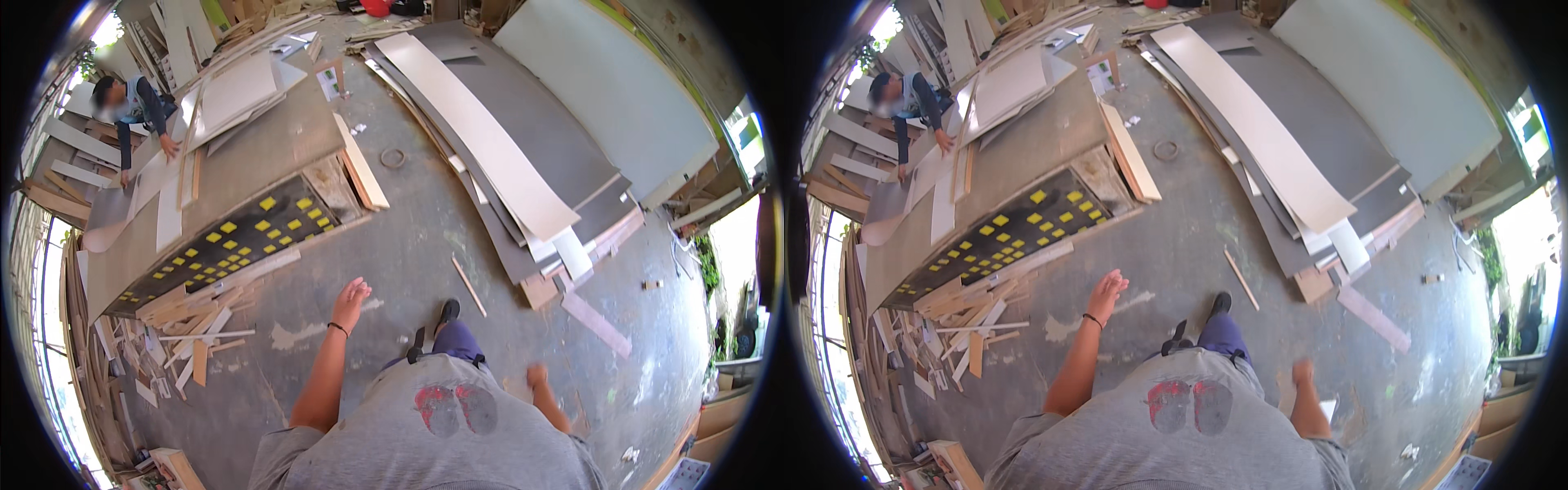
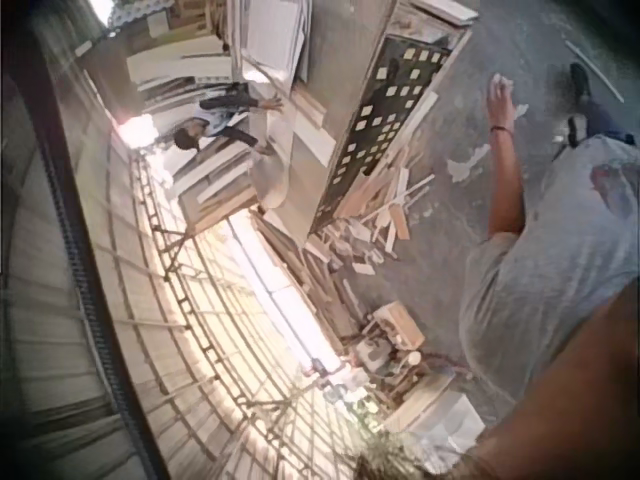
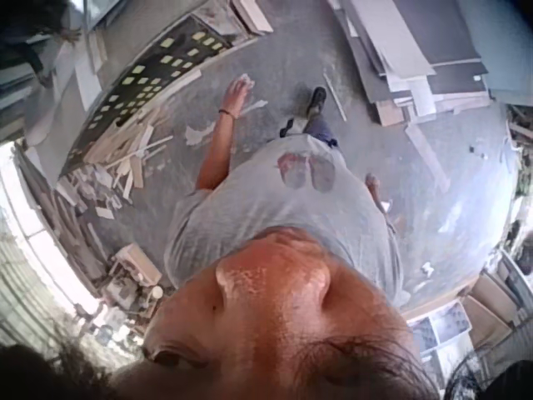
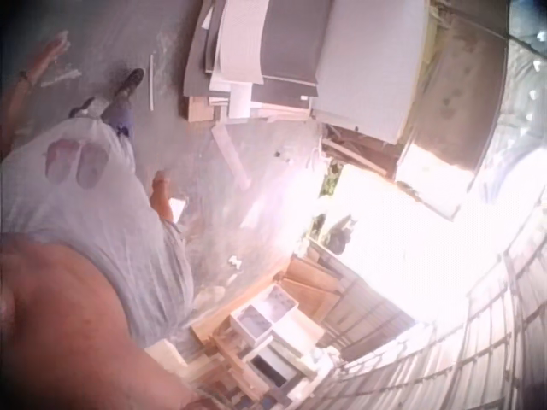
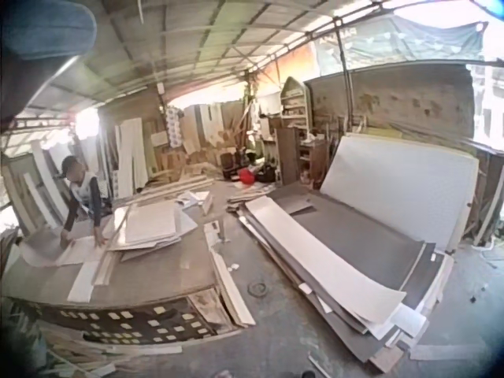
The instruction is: The person picks up a grey textured sheet and a white board, moving them across the workshop space.
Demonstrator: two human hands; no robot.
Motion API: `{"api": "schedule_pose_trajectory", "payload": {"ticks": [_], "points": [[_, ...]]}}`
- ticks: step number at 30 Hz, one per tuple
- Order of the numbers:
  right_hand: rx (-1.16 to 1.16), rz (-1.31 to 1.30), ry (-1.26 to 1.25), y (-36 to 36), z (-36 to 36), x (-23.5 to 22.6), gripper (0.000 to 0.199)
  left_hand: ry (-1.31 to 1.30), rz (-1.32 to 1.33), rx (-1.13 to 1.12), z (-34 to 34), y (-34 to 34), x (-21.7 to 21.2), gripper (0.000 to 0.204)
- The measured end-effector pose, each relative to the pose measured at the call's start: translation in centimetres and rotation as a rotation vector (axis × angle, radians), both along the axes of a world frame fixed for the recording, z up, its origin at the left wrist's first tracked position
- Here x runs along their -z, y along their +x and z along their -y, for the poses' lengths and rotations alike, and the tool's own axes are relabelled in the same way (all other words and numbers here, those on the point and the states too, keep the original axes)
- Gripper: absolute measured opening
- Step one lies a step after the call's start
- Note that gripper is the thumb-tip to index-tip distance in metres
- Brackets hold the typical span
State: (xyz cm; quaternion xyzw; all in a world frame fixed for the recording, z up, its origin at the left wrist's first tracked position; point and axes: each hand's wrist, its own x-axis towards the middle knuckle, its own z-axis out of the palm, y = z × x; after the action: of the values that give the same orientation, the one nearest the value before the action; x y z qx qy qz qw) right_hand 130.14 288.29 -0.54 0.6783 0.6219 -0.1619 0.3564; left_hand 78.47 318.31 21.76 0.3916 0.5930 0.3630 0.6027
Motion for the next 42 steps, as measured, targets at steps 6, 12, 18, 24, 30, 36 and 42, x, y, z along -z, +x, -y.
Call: {"api": "schedule_pose_trajectory", "payload": {"ticks": [6,12,18,24,30,36,42], "points": [[0.612,-0.387,-0.264,0.0,-9.7,-1.1,0.017,0.054,-0.638,0.408,-9.4,-0.2,12.1,0.028],[-0.118,-0.264,-0.182,3.9,-37.2,-2.5,0.022,-0.518,-0.741,0.776,-6.1,-0.1,21.8,0.033],[0.716,-0.952,0.739,11.1,-76.7,-7.4,0.020,-0.762,-0.570,0.364,-16.8,3.8,20.6,0.033],[0.847,-1.113,0.568,4.4,-97.2,-13.3,0.024,-0.748,-0.532,0.296,-31.3,6.6,21.9,0.034],[0.705,-0.920,0.057,2.3,-98.9,-6.0,0.027,-0.582,-0.591,0.325,-44.4,6.9,23.1,0.035],[0.483,-0.624,-0.129,4.2,-105.8,-2.4,0.025,-0.586,-0.645,0.345,-60.2,5.7,26.0,0.034],[-0.041,-0.447,-0.178,8.7,-126.1,1.0,0.032,-0.435,-0.673,0.459,-79.8,7.6,22.8,0.031]]}}
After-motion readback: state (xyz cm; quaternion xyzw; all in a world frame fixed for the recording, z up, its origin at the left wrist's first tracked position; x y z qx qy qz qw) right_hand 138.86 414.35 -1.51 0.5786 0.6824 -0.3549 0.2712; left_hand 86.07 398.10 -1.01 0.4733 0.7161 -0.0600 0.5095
